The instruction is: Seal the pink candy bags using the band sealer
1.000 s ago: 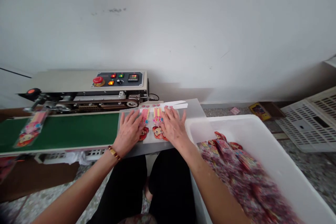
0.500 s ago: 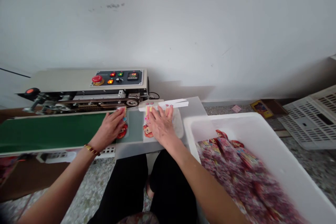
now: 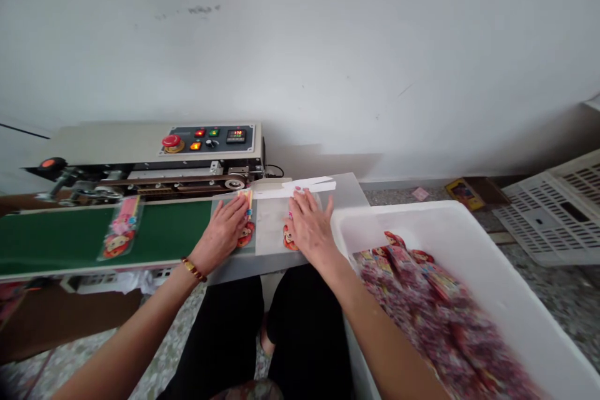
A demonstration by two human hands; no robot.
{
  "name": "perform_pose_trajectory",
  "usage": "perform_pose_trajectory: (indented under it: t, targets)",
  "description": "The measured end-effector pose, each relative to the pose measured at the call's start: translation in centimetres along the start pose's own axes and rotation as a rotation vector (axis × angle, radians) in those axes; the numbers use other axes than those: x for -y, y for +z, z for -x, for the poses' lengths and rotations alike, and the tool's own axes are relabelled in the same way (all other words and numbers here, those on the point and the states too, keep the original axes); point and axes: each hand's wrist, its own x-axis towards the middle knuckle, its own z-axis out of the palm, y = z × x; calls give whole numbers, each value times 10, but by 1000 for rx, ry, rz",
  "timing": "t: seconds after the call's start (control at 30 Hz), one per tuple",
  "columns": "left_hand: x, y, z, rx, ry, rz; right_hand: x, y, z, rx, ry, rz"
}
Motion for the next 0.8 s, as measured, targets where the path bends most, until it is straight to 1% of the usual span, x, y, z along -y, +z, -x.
perform_pose_trajectory:
  t: [0.03,0.1,0.17,0.23,0.27,0.33,0.4,0.43,0.5,0.57,0.6,0.67,0.73,0.8]
  targets:
    - [9,-2,6,-12,-8,2,-2,2,2,4,-4,4]
    - [29,-10,19,-23,-23,2,6,6,0,27,-35,-12]
    - [46,-21,30,-41,-57,-27,25,11,-9,50,-85,-51]
    - [55,-30,36,-94,-125,-99,48,16,-22,54,-128,-96]
    - [55,-33,36,-128,-146,-130,58,18,-29,49,-144,-116]
    - [45,-34,30,-166,-128,-129,72,20,-40,41,-163,-152]
    - [24,-28,18,-131,-41,-47,73,19,-43,35,-157,-178]
    - [12,-23,12,-95,1,-6,68,17,-41,31,-138,-185]
    - [-10,-13,0,-21,36,24,50,11,-32,22,-89,-176]
    - [-22,-6,-7,25,31,9,25,3,-13,9,-54,-144]
    - [-23,-4,-7,35,19,-2,12,0,-1,-3,-38,-124]
    - [-13,-3,-4,30,-11,-17,-13,-8,27,-46,20,-90]
    - [7,-6,4,11,-40,-30,-34,-14,58,-120,66,-78]
    - [31,-15,16,-2,-58,-46,-50,-18,92,-183,126,-70]
